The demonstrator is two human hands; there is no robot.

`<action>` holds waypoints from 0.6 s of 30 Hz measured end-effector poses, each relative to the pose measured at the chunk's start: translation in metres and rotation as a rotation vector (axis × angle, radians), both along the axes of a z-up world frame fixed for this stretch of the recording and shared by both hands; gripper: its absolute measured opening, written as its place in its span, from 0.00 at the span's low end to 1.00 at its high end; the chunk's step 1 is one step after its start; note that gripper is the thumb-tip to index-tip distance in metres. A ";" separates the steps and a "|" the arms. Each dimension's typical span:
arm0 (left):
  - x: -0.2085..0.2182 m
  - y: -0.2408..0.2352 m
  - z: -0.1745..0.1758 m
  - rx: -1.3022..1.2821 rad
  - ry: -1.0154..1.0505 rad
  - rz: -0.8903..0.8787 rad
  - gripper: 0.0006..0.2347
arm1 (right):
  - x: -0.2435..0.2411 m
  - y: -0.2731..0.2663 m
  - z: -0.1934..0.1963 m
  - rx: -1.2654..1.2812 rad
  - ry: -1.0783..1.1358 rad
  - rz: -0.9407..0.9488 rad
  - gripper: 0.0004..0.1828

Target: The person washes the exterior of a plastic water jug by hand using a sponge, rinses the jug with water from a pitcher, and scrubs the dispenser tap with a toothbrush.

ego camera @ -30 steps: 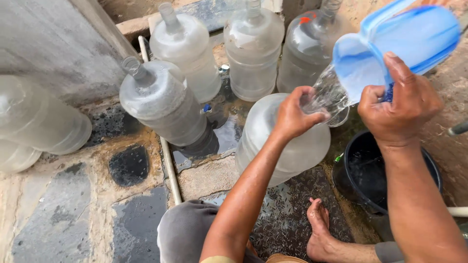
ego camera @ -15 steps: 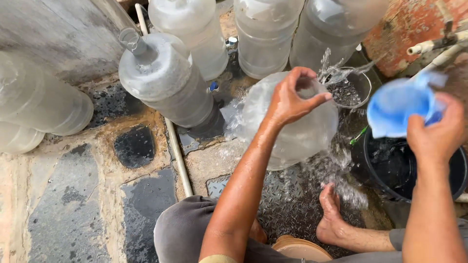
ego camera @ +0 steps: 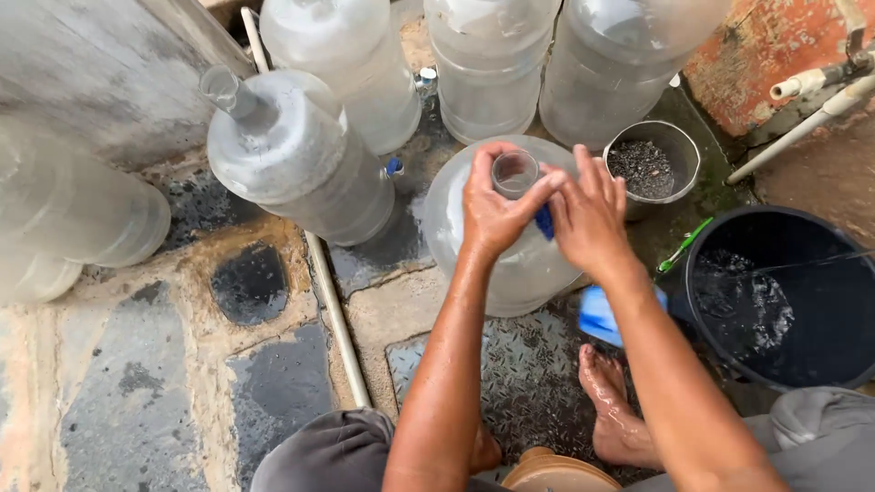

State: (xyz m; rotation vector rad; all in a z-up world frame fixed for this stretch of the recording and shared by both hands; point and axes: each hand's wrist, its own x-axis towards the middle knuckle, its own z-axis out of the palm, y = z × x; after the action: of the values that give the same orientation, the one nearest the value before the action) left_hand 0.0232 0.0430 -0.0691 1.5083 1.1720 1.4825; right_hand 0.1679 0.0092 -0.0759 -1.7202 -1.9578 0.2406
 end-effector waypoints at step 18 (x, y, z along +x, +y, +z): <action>-0.008 -0.005 0.012 0.044 0.084 0.042 0.20 | 0.116 -0.138 -0.259 -0.716 0.313 -1.112 0.40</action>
State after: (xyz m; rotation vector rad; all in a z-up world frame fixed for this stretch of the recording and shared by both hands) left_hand 0.0152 0.0383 -0.0575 1.5983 1.2336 1.4944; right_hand 0.2837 -0.1292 -0.3345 -2.7082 -0.4862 0.7701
